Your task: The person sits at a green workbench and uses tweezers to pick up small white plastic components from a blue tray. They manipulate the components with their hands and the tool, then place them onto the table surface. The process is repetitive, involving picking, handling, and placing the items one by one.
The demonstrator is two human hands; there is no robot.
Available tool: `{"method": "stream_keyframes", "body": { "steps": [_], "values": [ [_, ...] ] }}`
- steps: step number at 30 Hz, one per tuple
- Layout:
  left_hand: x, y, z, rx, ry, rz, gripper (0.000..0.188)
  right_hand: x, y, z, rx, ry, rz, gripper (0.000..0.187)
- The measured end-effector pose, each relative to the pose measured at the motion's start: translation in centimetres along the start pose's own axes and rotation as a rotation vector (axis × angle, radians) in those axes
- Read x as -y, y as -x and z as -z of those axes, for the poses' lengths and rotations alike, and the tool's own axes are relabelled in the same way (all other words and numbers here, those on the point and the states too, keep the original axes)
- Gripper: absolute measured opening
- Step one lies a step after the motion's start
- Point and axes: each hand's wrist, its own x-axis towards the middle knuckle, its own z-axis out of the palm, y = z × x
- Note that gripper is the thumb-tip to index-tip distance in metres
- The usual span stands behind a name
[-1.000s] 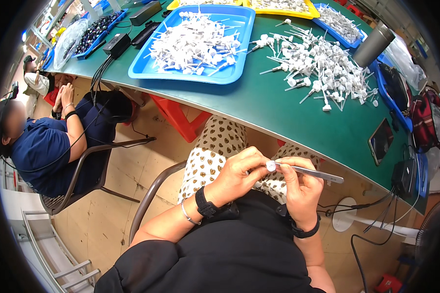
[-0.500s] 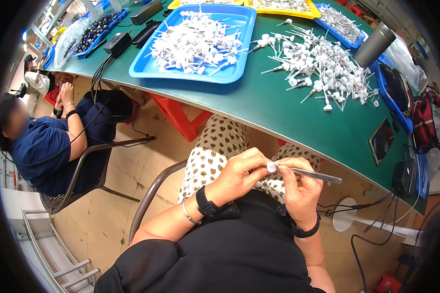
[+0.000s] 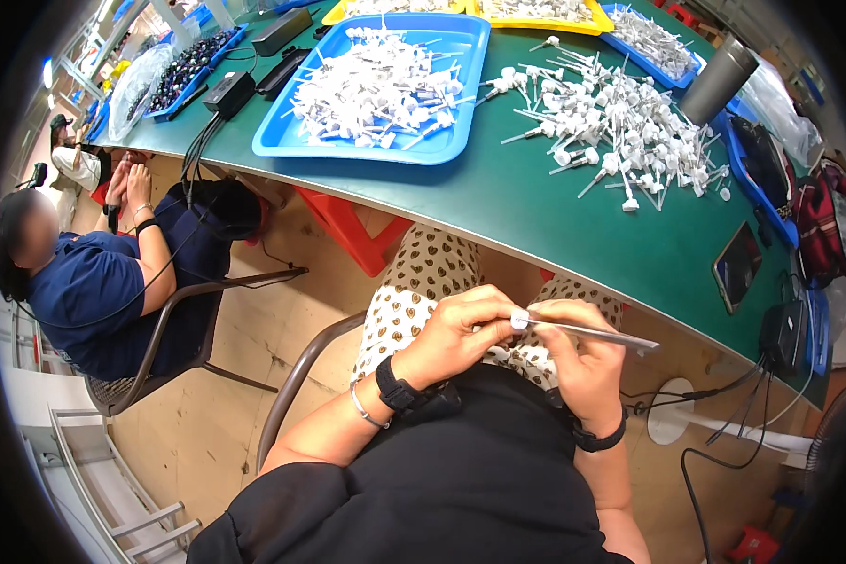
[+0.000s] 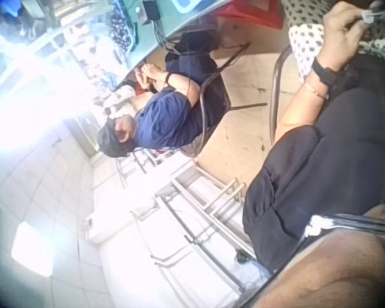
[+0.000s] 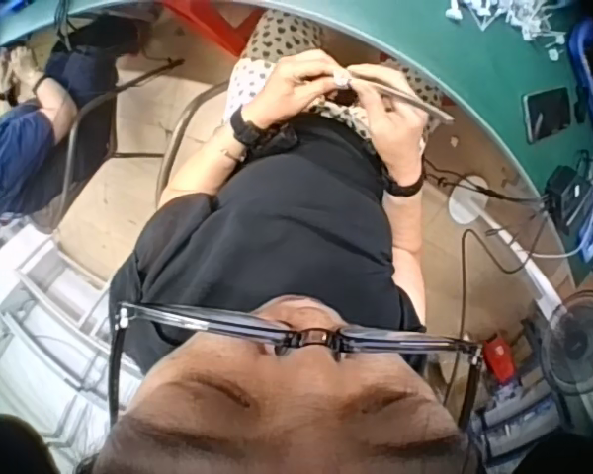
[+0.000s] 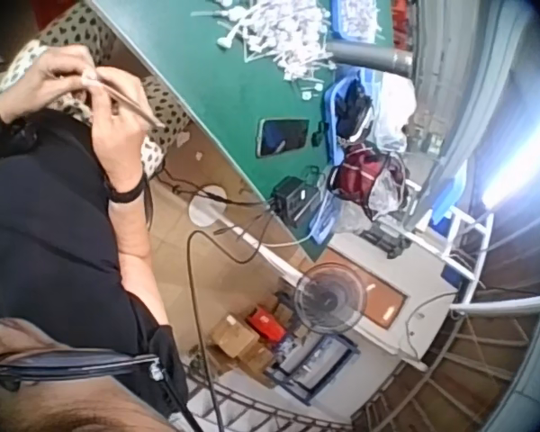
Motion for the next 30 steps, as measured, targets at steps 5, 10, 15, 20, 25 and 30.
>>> {"method": "stream_keyframes", "body": {
  "steps": [5,10,15,20,25,30],
  "values": [
    [-1.3,-0.4,0.4,-0.022,0.133,0.103,0.016,0.2,0.4,0.4,-0.164,-0.262,-0.155,0.014],
    [-1.8,-0.5,0.4,-0.057,0.176,0.118,0.015,0.7,0.3,0.8,-0.201,-0.293,-0.156,0.013],
    [-5.0,-3.7,3.6,-0.125,0.041,-0.086,0.010,1.0,0.2,1.7,-0.246,-0.324,-0.112,0.013],
    [-8.7,-10.2,10.8,-0.515,-0.466,-0.275,0.011,1.4,0.2,2.3,-0.272,-0.332,-0.089,0.013],
    [-5.1,-15.6,19.5,-0.628,-1.419,-0.305,0.035,1.5,0.0,2.4,-0.282,-0.341,-0.092,0.013],
    [-7.6,-20.3,12.9,-0.169,-1.325,-0.374,0.043,0.8,0.0,2.6,-0.294,-0.296,-0.103,0.014]
  ]
}}
